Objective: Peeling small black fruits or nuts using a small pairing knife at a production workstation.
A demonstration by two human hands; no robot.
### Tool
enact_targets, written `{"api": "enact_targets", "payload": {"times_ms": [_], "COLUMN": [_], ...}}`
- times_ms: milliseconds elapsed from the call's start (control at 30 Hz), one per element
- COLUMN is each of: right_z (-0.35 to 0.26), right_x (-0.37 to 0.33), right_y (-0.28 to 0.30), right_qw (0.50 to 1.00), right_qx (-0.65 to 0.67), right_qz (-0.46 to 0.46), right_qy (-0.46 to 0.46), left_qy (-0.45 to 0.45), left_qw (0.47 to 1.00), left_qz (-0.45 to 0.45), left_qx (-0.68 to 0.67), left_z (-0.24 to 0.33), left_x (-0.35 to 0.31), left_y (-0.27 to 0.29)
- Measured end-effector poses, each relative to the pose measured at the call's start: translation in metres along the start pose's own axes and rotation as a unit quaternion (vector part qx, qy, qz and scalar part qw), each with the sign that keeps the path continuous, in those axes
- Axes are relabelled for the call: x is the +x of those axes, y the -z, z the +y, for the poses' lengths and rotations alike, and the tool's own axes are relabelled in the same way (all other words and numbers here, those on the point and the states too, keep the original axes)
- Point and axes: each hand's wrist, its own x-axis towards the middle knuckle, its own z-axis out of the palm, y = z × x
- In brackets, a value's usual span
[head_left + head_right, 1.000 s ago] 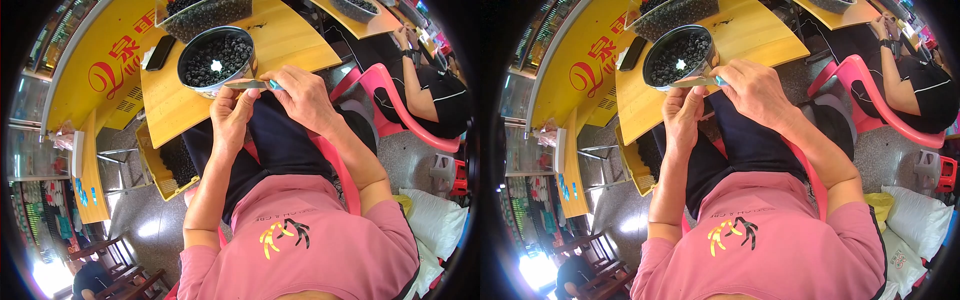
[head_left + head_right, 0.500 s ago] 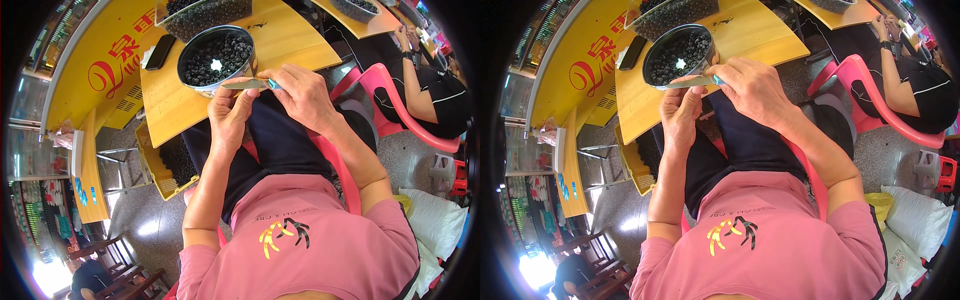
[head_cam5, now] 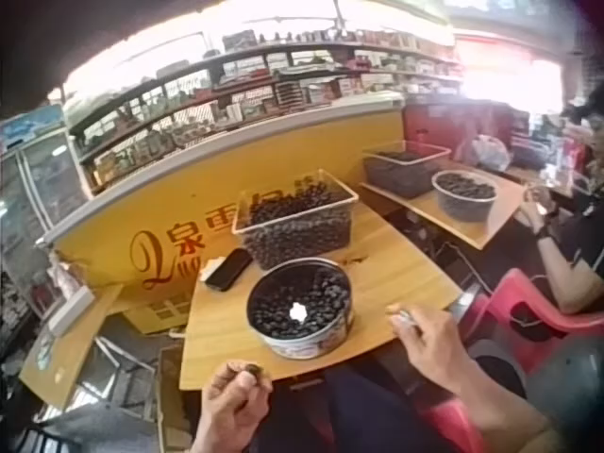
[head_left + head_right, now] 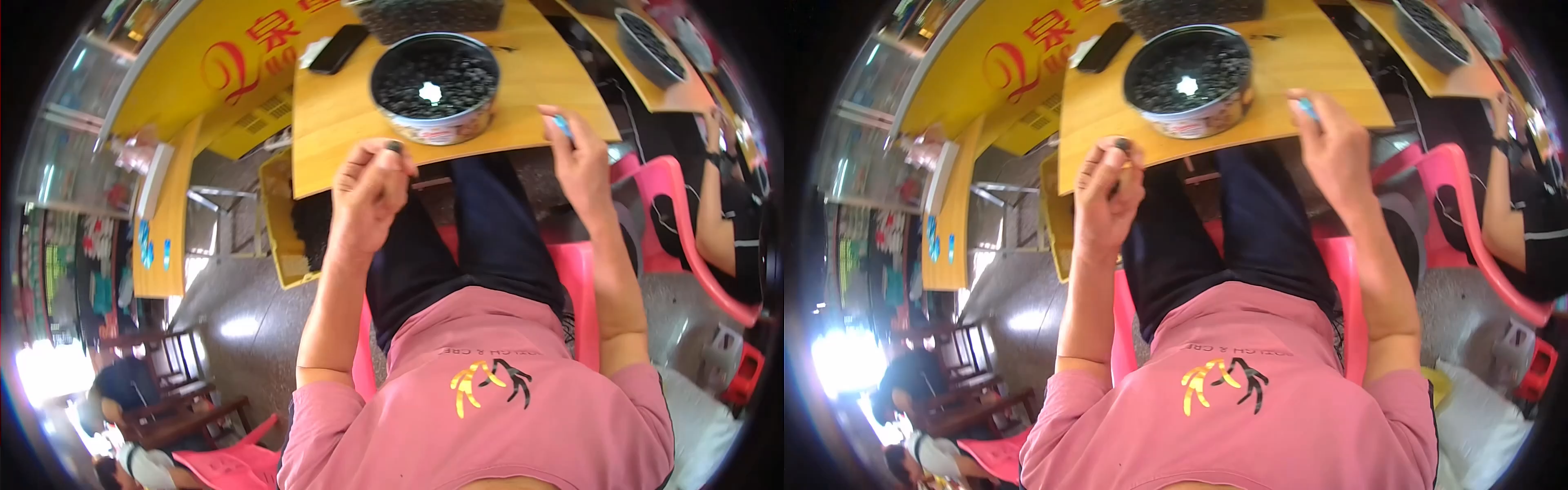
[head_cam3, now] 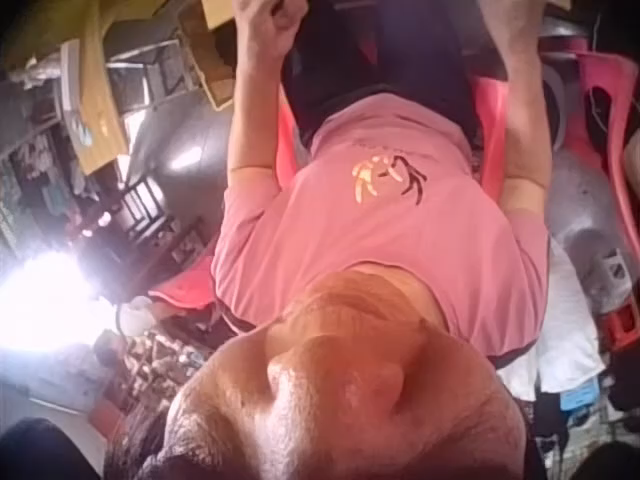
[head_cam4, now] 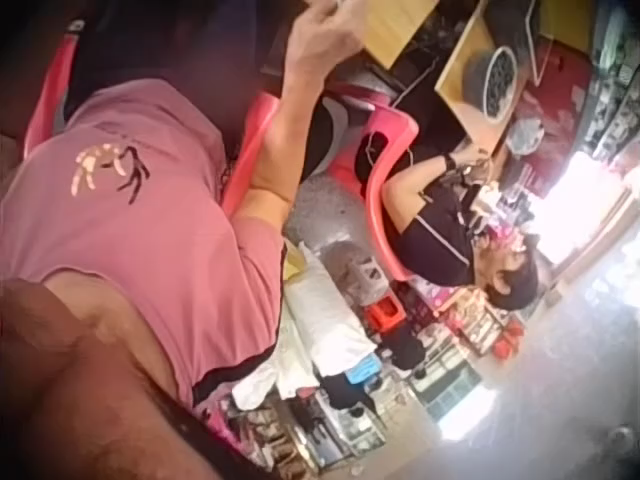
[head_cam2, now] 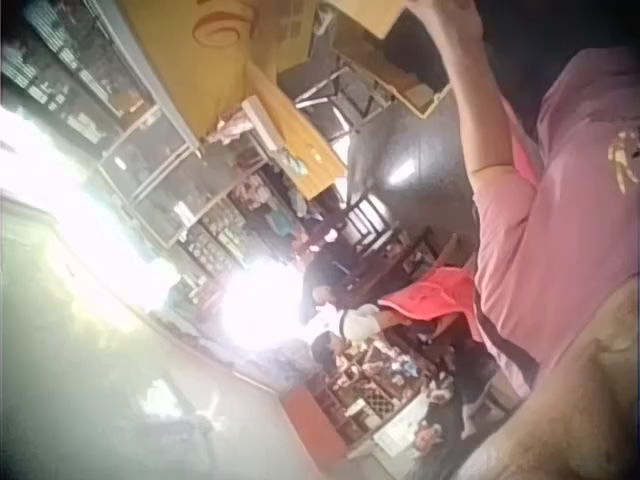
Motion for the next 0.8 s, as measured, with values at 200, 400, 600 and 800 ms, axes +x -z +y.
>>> {"api": "enact_targets", "payload": {"times_ms": [200,400,600,800], "right_z": [0.017,0.014,0.019,0.017], "right_x": [-0.001,-0.001,0.0,-0.002], "right_y": [0.005,0.006,0.005,0.012], "right_qw": [0.998,0.997,0.997,0.996], "right_qx": [0.033,0.025,0.025,0.021], "right_qz": [-0.049,-0.057,-0.053,-0.05], "right_qy": [-0.033,-0.046,-0.053,-0.069], "left_qy": [-0.064,-0.058,-0.234,-0.165], "left_qw": [0.977,0.885,0.676,0.793], "left_qz": [0.196,0.397,0.306,-0.044], "left_qx": [-0.05,0.237,0.628,0.585], "left_z": [0.077,0.079,0.058,0.047], "left_x": [-0.024,-0.019,0.027,0.088], "left_y": [0.133,0.238,0.217,0.045]}}
